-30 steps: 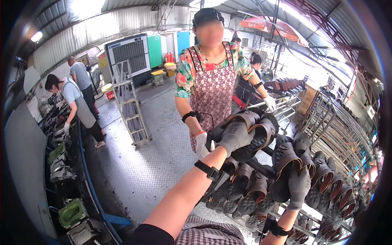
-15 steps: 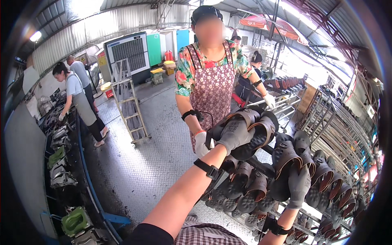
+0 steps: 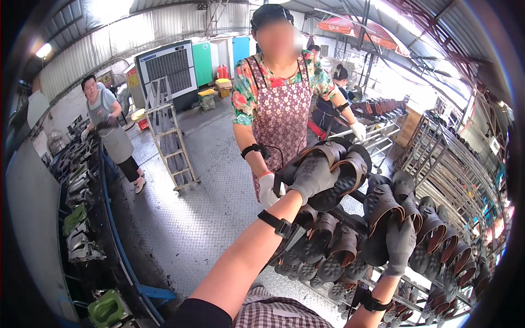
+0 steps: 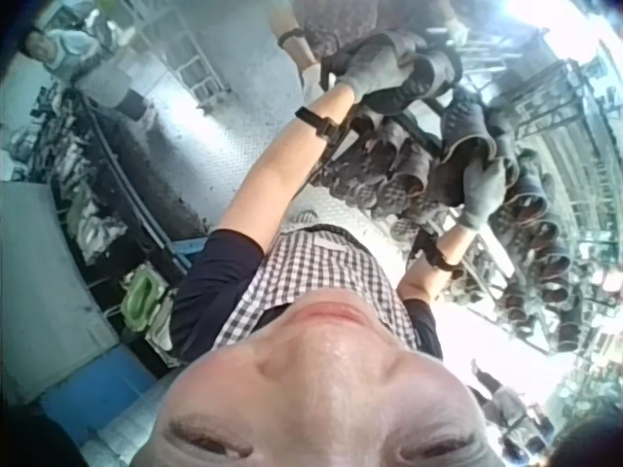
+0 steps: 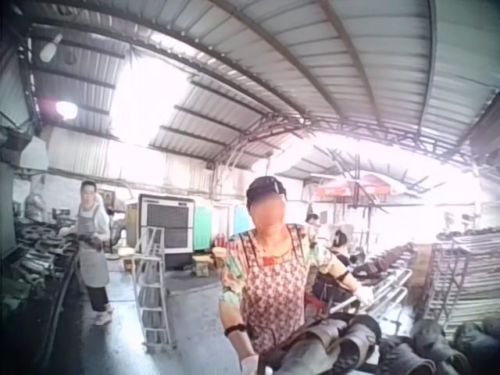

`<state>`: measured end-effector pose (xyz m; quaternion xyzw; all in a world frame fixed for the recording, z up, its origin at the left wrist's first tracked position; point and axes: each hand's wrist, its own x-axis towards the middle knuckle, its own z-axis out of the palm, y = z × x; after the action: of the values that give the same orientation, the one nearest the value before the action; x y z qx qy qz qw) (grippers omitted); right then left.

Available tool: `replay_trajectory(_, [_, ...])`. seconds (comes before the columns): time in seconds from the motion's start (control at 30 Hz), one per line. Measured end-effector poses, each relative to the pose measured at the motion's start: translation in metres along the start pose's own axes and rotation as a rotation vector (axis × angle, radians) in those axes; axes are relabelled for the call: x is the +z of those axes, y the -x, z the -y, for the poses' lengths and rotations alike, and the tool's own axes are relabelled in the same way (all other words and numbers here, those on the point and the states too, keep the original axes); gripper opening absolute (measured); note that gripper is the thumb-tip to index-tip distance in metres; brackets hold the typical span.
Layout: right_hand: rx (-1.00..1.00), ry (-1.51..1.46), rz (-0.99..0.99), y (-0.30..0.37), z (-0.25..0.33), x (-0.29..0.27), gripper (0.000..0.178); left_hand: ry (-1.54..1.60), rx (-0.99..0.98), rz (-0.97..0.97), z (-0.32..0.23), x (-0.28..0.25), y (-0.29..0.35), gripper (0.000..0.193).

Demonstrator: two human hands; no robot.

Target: Placing sandal uppers onto sole molding machines and organizing them on a storage rack.

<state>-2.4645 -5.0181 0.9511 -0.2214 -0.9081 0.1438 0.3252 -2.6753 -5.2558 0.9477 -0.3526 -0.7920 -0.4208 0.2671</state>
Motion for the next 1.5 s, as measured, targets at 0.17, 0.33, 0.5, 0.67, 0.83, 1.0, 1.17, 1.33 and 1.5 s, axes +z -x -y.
replay_trajectory(0.17, [-0.038, 0.022, -0.041, 0.001, -0.004, 0.007, 0.038, 0.055, -0.004, -0.051, 0.004, 0.003, 0.002, 0.037])
replay_trajectory(0.33, [-0.043, 0.023, -0.047, 0.001, -0.005, 0.007, 0.038, -0.099, -0.147, 0.058, 0.014, 0.011, 0.004, 0.04])
replay_trajectory(0.5, [-0.041, -0.014, -0.057, -0.001, -0.003, 0.005, 0.038, 0.009, -0.052, 0.039, 0.001, -0.001, -0.003, 0.042])
replay_trajectory(0.67, [-0.025, -0.016, -0.033, -0.003, -0.007, 0.008, 0.04, -0.012, -0.017, 0.012, 0.004, 0.0, -0.003, 0.04])
replay_trajectory(0.83, [-0.032, -0.009, -0.023, 0.0, -0.007, 0.004, 0.041, -0.019, -0.003, 0.02, -0.004, -0.003, -0.003, 0.042])
replay_trajectory(1.0, [0.013, 0.049, 0.052, -0.004, -0.015, 0.001, 0.041, 0.08, 0.072, -0.1, -0.025, -0.019, 0.005, 0.046])
replay_trajectory(1.17, [0.018, 0.063, 0.163, -0.009, -0.013, 0.006, 0.059, 0.022, 0.184, -0.411, -0.023, -0.025, 0.027, 0.051])
replay_trajectory(1.33, [-0.051, -0.036, 0.227, -0.019, -0.028, 0.014, 0.074, 0.066, 0.3, -0.441, -0.05, -0.039, 0.063, 0.04])
replay_trajectory(1.5, [-0.149, -0.089, -0.007, -0.017, -0.036, 0.017, 0.066, 0.604, 0.093, -0.161, -0.096, -0.063, 0.206, 0.025])
